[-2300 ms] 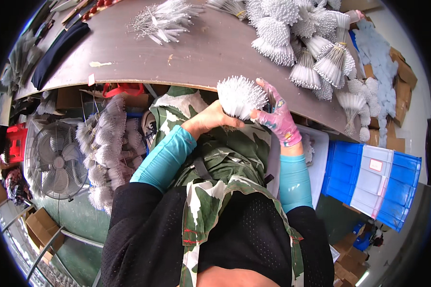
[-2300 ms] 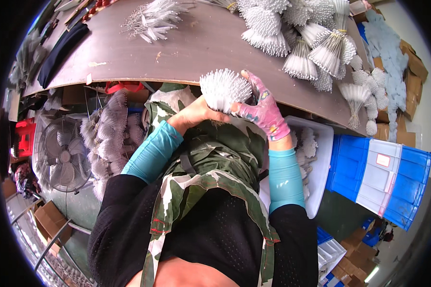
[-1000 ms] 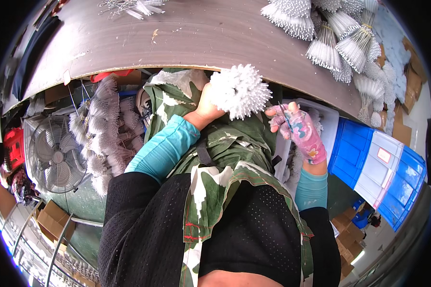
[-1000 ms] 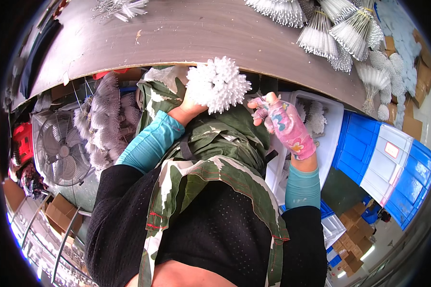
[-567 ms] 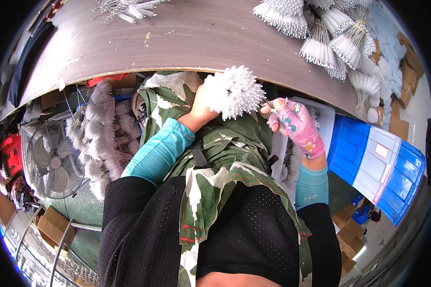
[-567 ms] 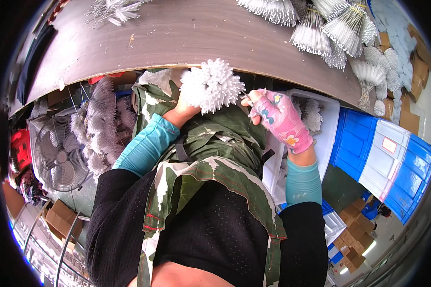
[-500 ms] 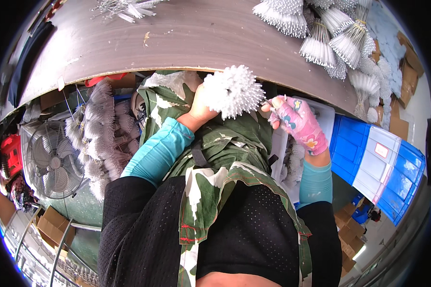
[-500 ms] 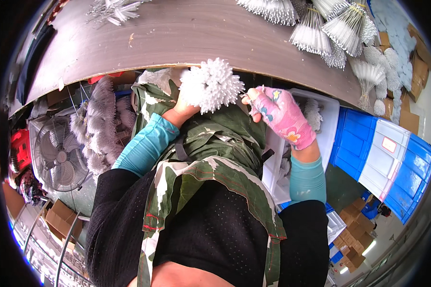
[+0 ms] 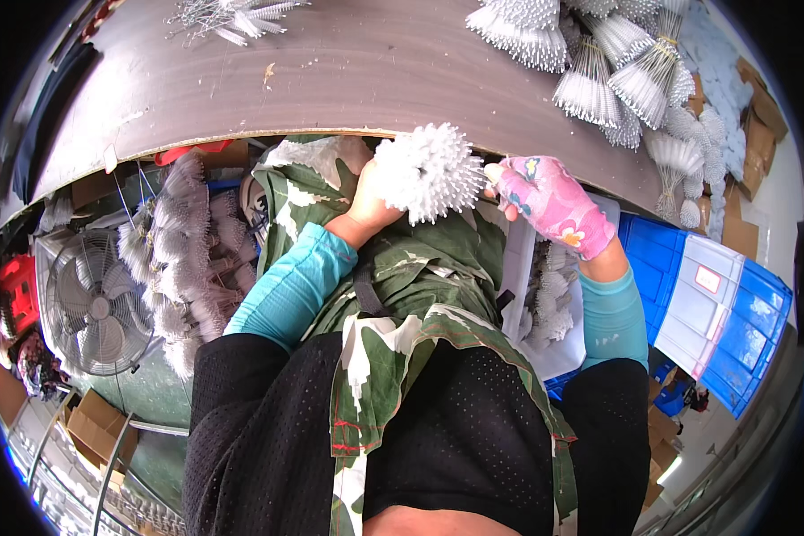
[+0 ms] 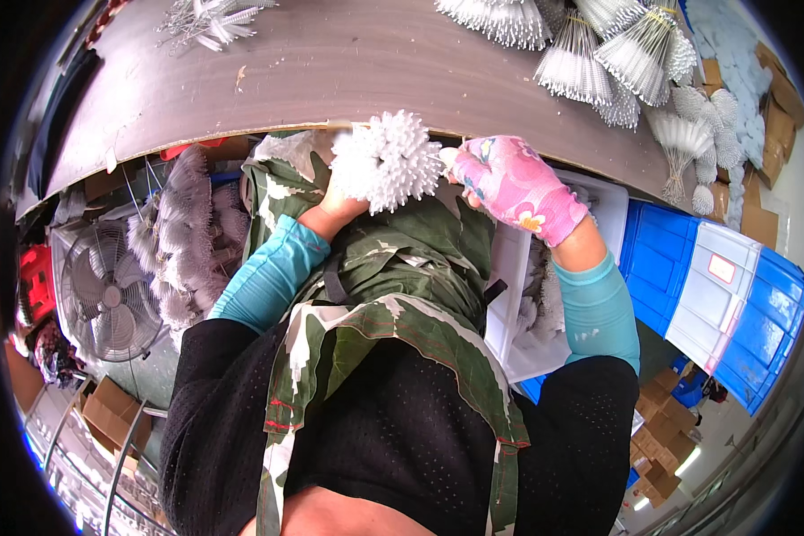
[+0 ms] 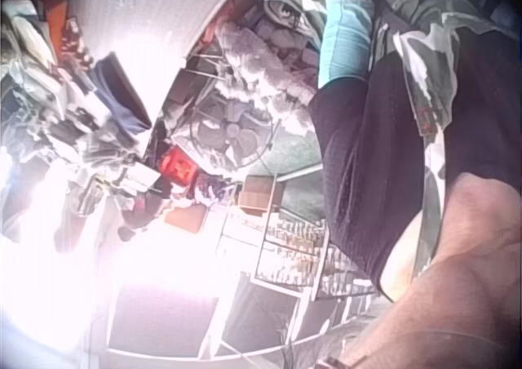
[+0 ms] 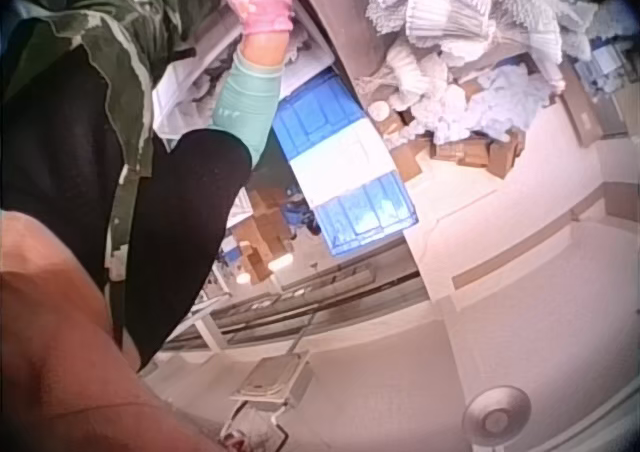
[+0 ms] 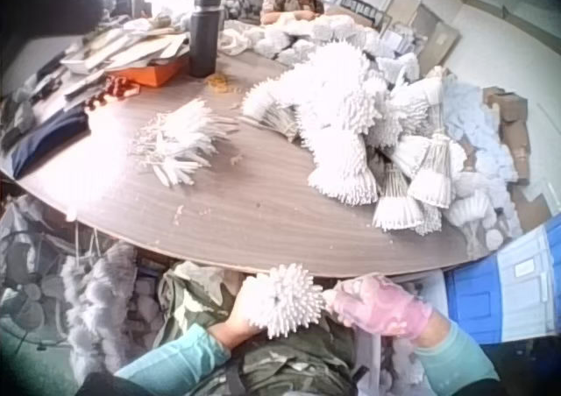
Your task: Manual assembly of white plastic branch-like components into bundles secured by rubber bands.
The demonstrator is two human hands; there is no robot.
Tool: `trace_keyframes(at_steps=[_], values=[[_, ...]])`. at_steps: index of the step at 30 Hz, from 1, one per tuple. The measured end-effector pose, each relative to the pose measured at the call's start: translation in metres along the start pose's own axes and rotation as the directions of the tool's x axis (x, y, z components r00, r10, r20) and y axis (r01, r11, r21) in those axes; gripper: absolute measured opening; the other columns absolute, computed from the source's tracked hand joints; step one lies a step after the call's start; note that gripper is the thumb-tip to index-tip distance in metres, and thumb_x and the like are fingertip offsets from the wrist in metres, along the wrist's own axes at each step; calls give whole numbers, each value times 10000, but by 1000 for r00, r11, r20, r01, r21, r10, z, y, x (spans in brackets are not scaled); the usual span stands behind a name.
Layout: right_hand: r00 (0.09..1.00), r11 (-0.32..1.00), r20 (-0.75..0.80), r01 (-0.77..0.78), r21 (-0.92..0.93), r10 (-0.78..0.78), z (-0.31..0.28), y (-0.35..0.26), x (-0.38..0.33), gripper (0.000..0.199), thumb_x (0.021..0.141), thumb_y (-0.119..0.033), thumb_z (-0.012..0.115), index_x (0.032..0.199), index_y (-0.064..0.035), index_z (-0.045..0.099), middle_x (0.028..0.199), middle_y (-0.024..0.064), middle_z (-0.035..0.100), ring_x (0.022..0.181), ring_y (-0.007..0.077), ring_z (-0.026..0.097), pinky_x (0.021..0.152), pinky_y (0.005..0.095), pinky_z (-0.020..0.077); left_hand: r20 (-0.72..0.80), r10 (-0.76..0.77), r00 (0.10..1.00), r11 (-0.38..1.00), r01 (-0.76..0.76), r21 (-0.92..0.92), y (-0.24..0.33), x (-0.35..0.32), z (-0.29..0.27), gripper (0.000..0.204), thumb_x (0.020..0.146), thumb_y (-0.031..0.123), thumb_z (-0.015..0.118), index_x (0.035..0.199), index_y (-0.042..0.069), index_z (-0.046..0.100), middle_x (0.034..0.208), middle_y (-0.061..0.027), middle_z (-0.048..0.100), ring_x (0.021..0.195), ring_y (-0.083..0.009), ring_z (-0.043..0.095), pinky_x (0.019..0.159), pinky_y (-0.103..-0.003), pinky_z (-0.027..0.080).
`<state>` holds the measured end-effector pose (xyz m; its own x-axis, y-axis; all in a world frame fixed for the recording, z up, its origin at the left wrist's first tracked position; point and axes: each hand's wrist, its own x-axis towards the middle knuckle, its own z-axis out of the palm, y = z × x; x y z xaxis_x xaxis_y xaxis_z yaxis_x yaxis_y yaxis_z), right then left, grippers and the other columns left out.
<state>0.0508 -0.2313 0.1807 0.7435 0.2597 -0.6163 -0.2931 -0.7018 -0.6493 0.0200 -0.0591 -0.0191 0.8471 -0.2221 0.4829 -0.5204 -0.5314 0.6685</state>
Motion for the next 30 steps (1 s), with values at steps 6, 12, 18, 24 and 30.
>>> trace_keyframes(at_steps=[6, 12, 18, 24, 30], values=[[1000, 992, -7, 21, -121, -22, 2, 0, 4, 343, 921, -305, 526, 778, -3, 607, 641, 1, 553, 556, 69, 493, 557, 254, 415, -64, -25, 998, 970, 9, -243, 0, -1, -3, 447, 795, 146, 644, 1225, 58, 561, 1234, -105, 578, 1141, -257, 542, 973, -338, 429], [995, 974, -9, 95, -205, -99, -1, 12, 9, 333, 918, -308, 530, 779, -15, 606, 648, -13, 550, 557, 59, 479, 548, 230, 404, -112, 21, 993, 984, -40, -176, 2, -1, -2, 446, 799, 155, 638, 1228, 64, 559, 1233, -98, 579, 1134, -257, 547, 966, -338, 434], [1000, 1000, 2, -26, -15, 26, -5, -1, -1, 297, 915, -277, 569, 834, 5, 612, 706, 30, 616, 561, 84, 541, 513, 247, 435, -142, 33, 989, 984, -57, -170, 0, 0, 0, 457, 806, 160, 632, 1245, 69, 546, 1258, -97, 565, 1136, -255, 546, 960, -340, 434], [995, 999, 83, -49, -7, 50, -5, -6, -7, 298, 934, -252, 531, 847, 22, 611, 743, 50, 622, 548, 85, 535, 509, 236, 441, -117, 25, 993, 985, -45, -168, -4, 0, 5, 428, 801, 163, 631, 1214, 69, 570, 1215, -97, 590, 1101, -256, 562, 938, -342, 446], [998, 999, 60, -30, -15, 31, 0, 9, -1, 336, 949, -283, 509, 860, 24, 613, 745, 52, 621, 537, 84, 526, 509, 233, 443, 40, -87, 995, 996, 85, 37, 5, 6, -1, 408, 764, 176, 642, 1156, 71, 595, 1102, -90, 618, 981, -257, 586, 852, -336, 483]])
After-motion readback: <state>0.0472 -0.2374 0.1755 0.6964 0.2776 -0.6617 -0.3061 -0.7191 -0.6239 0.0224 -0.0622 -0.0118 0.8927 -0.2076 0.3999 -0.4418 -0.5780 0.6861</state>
